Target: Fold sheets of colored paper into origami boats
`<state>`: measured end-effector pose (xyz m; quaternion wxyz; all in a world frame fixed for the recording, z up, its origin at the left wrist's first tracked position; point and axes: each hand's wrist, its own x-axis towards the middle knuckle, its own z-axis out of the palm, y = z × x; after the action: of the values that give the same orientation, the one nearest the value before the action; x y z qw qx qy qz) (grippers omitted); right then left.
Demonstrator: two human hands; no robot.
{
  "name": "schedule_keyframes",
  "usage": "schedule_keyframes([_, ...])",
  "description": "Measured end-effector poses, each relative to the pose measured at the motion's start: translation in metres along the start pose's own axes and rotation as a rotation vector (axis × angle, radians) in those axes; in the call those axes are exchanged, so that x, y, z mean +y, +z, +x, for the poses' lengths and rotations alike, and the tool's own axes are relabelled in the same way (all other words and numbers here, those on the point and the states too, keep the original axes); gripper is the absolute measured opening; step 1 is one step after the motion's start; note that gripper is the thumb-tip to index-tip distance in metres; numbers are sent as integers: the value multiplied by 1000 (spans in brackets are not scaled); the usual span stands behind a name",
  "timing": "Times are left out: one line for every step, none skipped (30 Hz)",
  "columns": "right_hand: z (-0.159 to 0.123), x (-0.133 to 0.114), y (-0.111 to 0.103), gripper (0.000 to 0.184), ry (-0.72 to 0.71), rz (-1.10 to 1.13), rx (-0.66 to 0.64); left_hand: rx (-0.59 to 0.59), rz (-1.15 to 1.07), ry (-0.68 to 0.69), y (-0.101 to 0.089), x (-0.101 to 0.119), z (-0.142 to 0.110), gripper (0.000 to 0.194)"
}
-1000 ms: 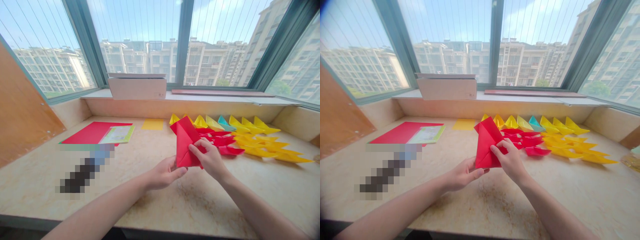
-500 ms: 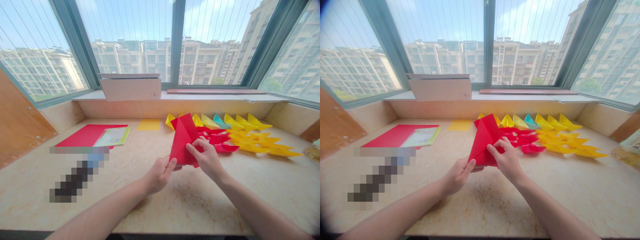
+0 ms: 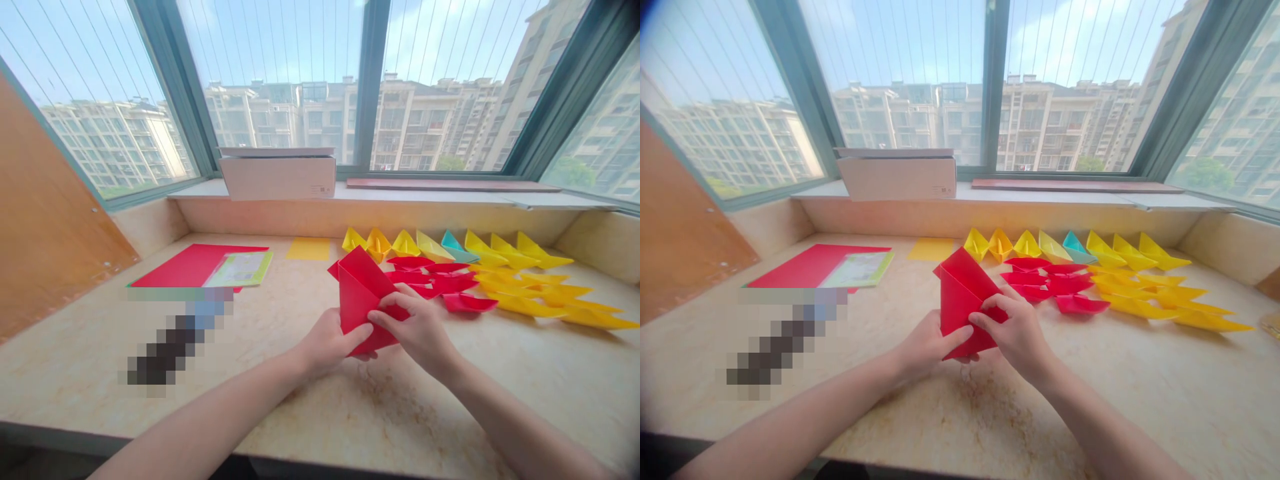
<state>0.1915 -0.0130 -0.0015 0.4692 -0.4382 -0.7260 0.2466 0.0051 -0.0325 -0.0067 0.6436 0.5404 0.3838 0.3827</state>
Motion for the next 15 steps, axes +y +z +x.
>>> schedule_keyframes([-1, 2, 3, 15, -6, -43, 24, 22, -20, -4, 1, -2, 1, 38])
schedule_keyframes([-2, 4, 5, 15, -7, -81, 62, 44, -32, -1, 1, -3, 3, 37])
schedule_keyframes([-3, 7, 6, 23, -9, -111, 103, 63, -38, 5, 2, -5, 4, 37])
schedule_keyframes([-4, 9, 7, 34, -18, -137, 144, 79, -40, 13, 3, -5, 5, 36])
schedule_keyframes([-4, 11, 8, 46, -33, -165, 178, 93, -38, 20, 4, -6, 5, 36])
schedule_keyframes([-5, 12, 9, 55, -58, -202, 202, 102, -34, 24, 5, -5, 5, 36])
schedule_keyframes([-6, 12, 9, 59, -93, -251, 216, 107, -29, 24, 6, -5, 5, 36])
schedule_keyframes([-6, 12, 10, 58, -133, -305, 223, 111, -22, 20, 8, -4, 5, 36])
schedule_keyframes([-7, 11, 10, 52, -176, -354, 226, 115, -18, 14, 9, -3, 4, 37])
schedule_keyframes([-7, 10, 11, 44, -222, -392, 222, 121, -20, 8, 10, -2, 4, 39])
schedule_keyframes([-7, 9, 12, 37, -268, -421, 213, 130, -29, 0, 10, -1, 3, 40])
schedule_keyframes([-7, 7, 13, 32, -310, -442, 204, 142, -45, -7, 11, 0, 3, 42])
schedule_keyframes([-7, 6, 14, 31, -347, -459, 195, 153, -66, -13, 11, 1, 3, 44])
schedule_keyframes([-7, 5, 15, 31, -379, -473, 186, 156, -91, -20, 10, 2, 3, 47])
schedule_keyframes([-6, 4, 15, 32, -410, -488, 179, 151, -118, -29, 9, 2, 3, 49])
